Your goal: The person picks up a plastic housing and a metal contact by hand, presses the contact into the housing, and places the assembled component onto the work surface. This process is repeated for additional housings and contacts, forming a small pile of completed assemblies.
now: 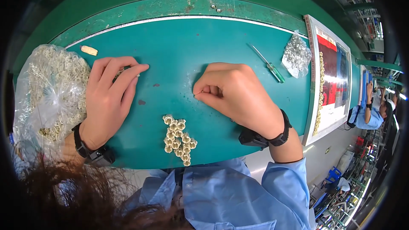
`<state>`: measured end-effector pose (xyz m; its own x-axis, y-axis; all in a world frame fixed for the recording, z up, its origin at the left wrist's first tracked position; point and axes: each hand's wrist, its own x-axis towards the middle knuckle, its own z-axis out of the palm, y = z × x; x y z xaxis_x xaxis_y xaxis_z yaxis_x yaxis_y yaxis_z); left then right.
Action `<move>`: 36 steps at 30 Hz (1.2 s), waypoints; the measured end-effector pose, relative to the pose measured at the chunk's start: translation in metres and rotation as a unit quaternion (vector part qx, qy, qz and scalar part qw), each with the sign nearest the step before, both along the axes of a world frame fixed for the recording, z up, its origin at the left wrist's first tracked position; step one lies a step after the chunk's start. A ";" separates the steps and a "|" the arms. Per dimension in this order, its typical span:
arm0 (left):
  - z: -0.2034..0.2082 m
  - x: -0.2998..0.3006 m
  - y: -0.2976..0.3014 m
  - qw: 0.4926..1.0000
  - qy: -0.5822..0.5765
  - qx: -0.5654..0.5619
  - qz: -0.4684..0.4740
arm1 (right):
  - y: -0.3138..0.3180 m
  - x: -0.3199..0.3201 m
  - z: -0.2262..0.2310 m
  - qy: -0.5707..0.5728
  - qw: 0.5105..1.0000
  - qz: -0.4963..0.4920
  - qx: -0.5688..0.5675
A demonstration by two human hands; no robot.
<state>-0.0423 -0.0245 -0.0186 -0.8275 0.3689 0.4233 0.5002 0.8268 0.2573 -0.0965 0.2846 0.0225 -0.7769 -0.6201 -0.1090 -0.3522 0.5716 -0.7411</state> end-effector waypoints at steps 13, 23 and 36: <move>0.000 0.002 0.001 0.999 -0.021 0.033 0.000 | 0.004 -0.004 -0.001 -0.025 0.999 -0.025 -0.006; -0.003 0.002 0.000 0.999 -0.010 0.035 -0.008 | 0.004 -0.003 0.002 0.060 0.996 0.060 -0.009; -0.001 0.011 0.006 0.952 -0.138 0.228 -0.151 | -0.006 0.006 -0.007 0.089 0.991 0.104 -0.005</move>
